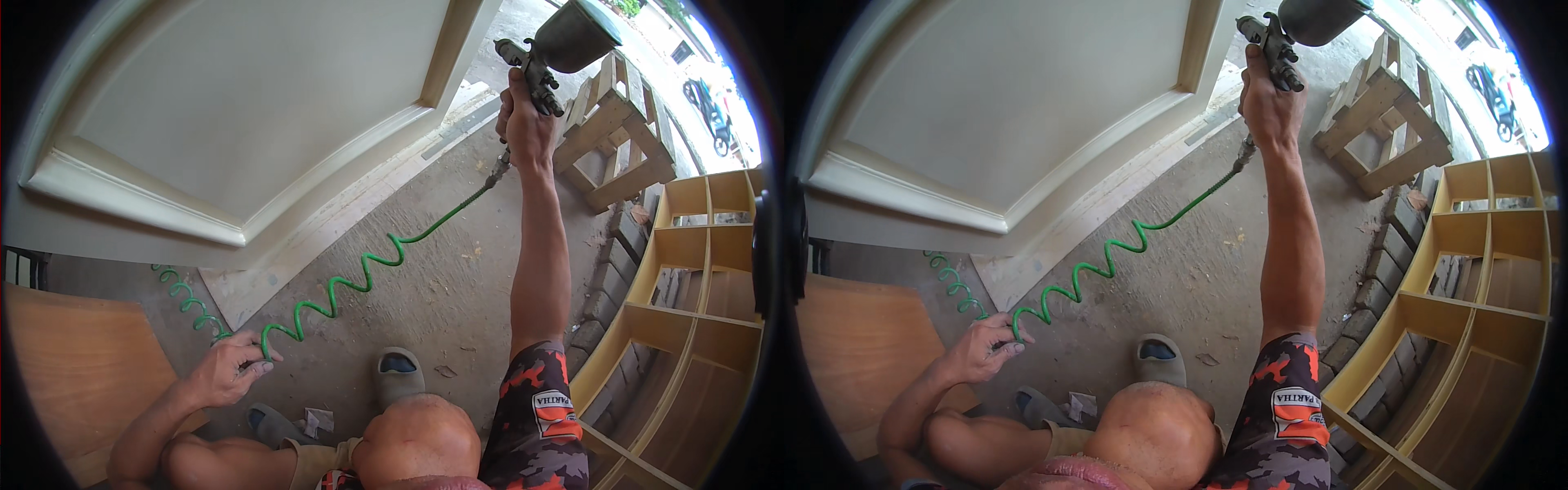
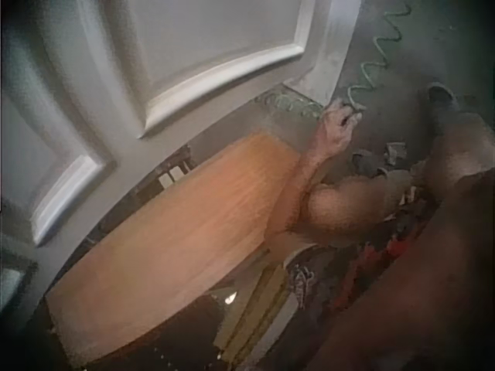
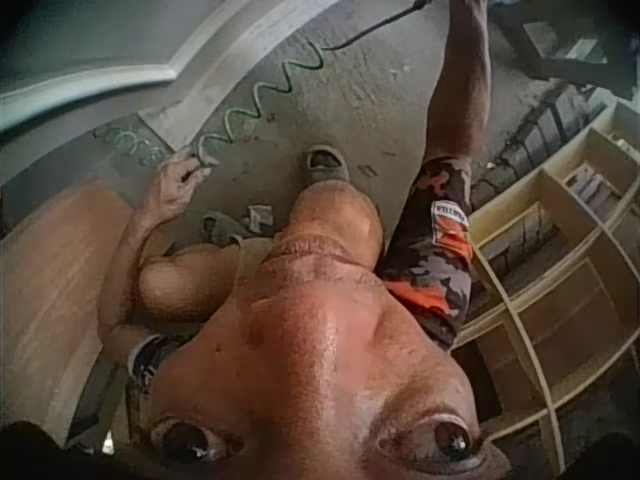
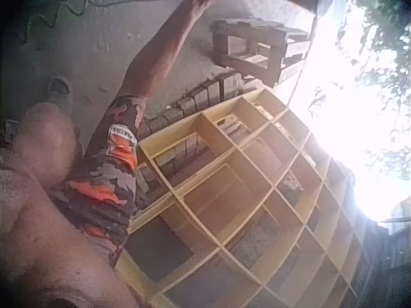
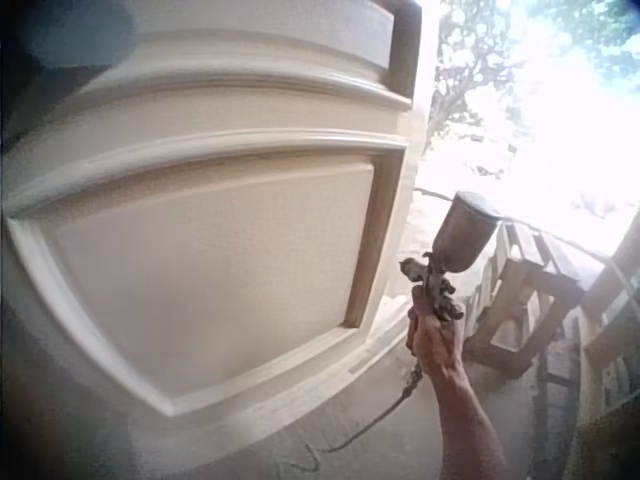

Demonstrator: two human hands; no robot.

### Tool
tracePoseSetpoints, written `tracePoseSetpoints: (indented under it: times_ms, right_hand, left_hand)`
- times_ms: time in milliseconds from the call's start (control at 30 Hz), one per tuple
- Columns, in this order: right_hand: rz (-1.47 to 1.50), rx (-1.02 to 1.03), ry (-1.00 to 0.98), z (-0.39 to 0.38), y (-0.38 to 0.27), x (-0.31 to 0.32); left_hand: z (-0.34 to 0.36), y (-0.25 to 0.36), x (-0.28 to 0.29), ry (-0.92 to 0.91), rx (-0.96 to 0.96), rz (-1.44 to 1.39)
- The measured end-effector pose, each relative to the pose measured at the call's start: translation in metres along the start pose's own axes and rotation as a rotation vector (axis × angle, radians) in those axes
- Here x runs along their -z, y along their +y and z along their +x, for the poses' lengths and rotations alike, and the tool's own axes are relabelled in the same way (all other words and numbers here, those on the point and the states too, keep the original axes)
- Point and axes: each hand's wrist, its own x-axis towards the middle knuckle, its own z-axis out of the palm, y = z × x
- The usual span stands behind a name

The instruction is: The person uses a spray gun to apply paint to the lower sections and trim of a wooden furniture piece, while holding a green air hose in their other hand.

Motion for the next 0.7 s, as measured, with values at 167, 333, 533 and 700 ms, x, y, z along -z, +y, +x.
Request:
tracePoseSetpoints:
  times_ms: [167,333,533,700]
  right_hand:
    - [0.055,-0.061,-0.036,0.025,0.005,0.025]
    - [0.056,-0.132,-0.064,0.045,0.008,0.044]
    - [0.157,-0.071,-0.095,0.073,0.021,0.06]
    - [0.14,-0.06,-0.078,0.091,0.02,0.075]
  left_hand:
    - [0.003,0.012,-0.007,-0.027,-0.002,0.003]
    - [0.009,0.029,-0.012,-0.089,-0.035,-0.035]
    - [0.015,0.044,-0.016,-0.085,-0.097,0.012]
    - [0.022,0.054,-0.022,-0.102,-0.078,-0.019]
